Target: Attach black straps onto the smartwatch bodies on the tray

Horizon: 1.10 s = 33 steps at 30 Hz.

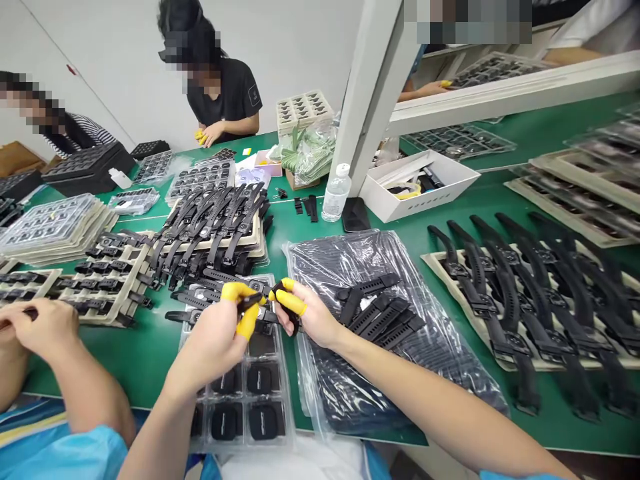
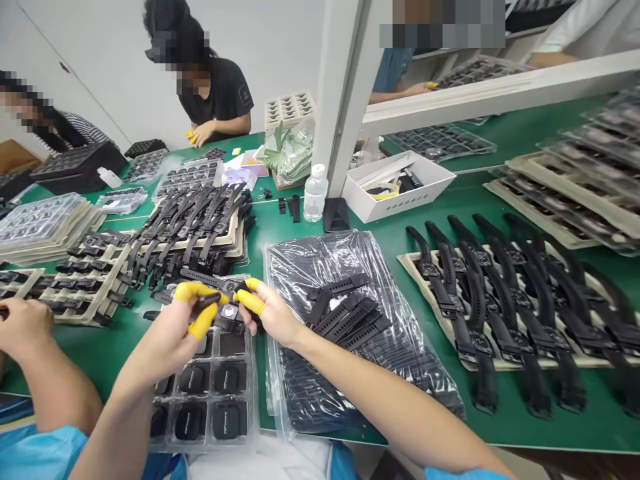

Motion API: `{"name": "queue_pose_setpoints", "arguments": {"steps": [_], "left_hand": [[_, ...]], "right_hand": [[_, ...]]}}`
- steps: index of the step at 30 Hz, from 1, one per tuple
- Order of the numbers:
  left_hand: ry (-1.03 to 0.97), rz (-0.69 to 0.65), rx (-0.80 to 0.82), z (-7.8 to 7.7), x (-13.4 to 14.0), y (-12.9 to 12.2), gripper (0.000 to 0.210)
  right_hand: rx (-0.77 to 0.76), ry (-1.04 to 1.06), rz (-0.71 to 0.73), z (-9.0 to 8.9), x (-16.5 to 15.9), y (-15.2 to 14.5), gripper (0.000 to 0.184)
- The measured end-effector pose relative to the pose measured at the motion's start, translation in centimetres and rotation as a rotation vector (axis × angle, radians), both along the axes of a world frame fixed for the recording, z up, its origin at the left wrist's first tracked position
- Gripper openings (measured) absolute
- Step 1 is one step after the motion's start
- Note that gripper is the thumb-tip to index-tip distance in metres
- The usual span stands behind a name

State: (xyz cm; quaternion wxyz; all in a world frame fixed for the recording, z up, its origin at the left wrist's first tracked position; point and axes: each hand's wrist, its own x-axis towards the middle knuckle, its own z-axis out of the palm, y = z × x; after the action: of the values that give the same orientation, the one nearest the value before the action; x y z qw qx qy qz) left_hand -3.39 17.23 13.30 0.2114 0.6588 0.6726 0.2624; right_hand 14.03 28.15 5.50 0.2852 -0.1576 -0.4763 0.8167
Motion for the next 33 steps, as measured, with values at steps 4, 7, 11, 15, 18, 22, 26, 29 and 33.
{"name": "queue_pose_setpoints", "arguments": {"steps": [4,7,11,15,18,22,26,29,33], "left_hand": [[-0.318,0.104,0.076,-4.3,0.5,2.5,0.027],[-0.349,0.037,0.158,-6.6,0.7,3.0,0.050],[-0.270,-0.111,0.270,-6.8,0.2,2.9,0.059],[-0.252,-0.175,0.324,-6.5,-0.3,2.9,0.052],[-0.272,-0.152,0.357,-6.5,-0.1,2.7,0.043],[-0.347,-0.075,0.320,-6.6,0.2,2.5,0.034],[-0.317,-0.068,0.304,-6.8,0.2,2.5,0.038],[-0.240,-0.124,0.311,-7.1,0.0,2.5,0.049],[-0.159,-0.180,0.312,-7.4,-0.2,2.5,0.062]], "right_hand": [[-0.062,0.029,0.107,-0.6,-0.1,-0.5,0.037],[-0.001,0.024,0.180,-0.4,-0.1,-0.9,0.042],[0.029,-0.028,0.174,-0.4,0.0,-1.0,0.041],[0.010,-0.060,0.175,-0.5,0.2,-0.8,0.041],[-0.052,-0.055,0.150,-0.5,0.2,-0.6,0.037],[-0.131,-0.038,0.046,-0.4,0.2,-0.4,0.033],[-0.081,-0.040,0.099,-0.4,0.4,-0.5,0.035],[-0.049,-0.056,0.209,-0.7,0.3,-0.8,0.037],[-0.077,-0.081,0.196,-1.0,0.1,-0.9,0.035]]}}
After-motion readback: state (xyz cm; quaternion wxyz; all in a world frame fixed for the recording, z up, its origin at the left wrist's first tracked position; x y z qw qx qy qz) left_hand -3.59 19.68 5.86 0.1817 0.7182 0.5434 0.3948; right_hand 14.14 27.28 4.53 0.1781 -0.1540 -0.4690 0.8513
